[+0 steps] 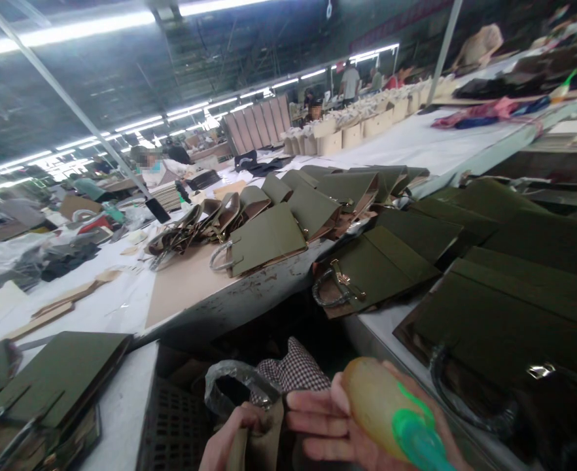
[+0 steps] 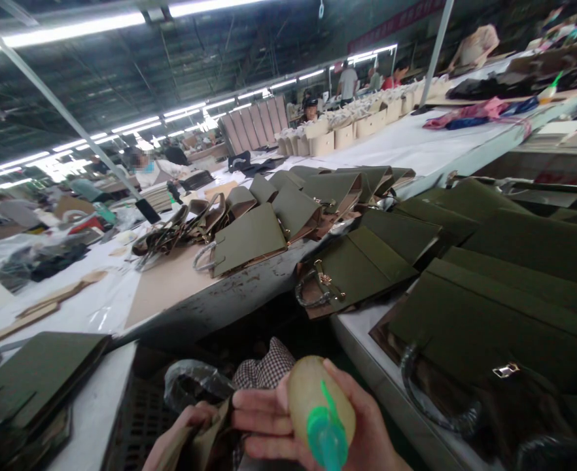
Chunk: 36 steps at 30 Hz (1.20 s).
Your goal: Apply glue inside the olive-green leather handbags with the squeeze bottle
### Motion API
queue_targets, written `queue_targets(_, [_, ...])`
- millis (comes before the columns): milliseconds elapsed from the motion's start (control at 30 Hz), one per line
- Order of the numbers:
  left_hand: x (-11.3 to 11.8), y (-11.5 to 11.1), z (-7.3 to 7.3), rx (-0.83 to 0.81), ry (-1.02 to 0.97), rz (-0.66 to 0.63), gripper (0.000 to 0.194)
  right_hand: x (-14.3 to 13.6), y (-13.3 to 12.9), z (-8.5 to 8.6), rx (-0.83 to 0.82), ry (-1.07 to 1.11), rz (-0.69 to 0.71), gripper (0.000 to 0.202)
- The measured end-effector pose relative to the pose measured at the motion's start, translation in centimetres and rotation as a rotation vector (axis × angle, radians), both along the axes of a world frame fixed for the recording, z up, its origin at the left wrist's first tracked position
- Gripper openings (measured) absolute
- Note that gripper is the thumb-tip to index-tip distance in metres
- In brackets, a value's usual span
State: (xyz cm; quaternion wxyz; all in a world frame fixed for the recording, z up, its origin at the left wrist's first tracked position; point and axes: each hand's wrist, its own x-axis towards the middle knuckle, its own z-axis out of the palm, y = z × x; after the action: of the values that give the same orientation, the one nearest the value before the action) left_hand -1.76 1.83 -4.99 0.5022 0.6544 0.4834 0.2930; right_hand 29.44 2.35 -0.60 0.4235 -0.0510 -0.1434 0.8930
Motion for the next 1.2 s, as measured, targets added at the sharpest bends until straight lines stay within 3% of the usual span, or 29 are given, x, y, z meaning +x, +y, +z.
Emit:
queue_targets(133, [-0.8,1.3,-1.0,0.093,-0.063,-0.062,0.022,2.2,0.4,-1.0,-0.008,-0.081,-0.162,0.056])
queue_targets(267, [-1.1,1.7,-1.5,0.160,-0.057,-0.172,0.027,1.8,0.1,-2.5,-0.088,-0.126,-0.108,0.062])
queue_targets(333, [-0.8,1.2,-1.3,0.196,-0.032,-0.114,0.037,1.1,0.0,-2.6,-0.113,-0.100,-0.073,0.067])
queue_targets(433, [0.5,0.3,-0.4,0.227,0.023,0.085,0.057,0.3,0.0,-2.4,-0.131,-0.030,-0.080,0.074])
queue_targets(567, [1.9,0.5,1.1,0.212,0.091,0.080,0.042,-0.8,0.3,-2.7,-0.164,0.066,-0.142,0.064])
queue_targets(700, [2.5,1.5,2.3,0.355,0.162,0.010,0.017,-1.8,0.6,-3.2,-0.196,0.108,-0.194,0.055])
queue_targets(867, [2.7,1.3,2.4,0.479,0.179,0.046,0.031,-2.3,0.6,-3.4,-0.200,0.112,-0.185,0.046])
queue_targets(1000, [2.8,1.1,2.7,0.437,0.163,0.049,0.036,-2.3,0.1,-3.5,-0.180,0.112,-0.172,0.047])
queue_targets(1200, [3.5,1.2,4.3,0.317,0.200,0.123,0.036,-2.7,-0.2,-3.1,-0.148,0.104,-0.149,0.051])
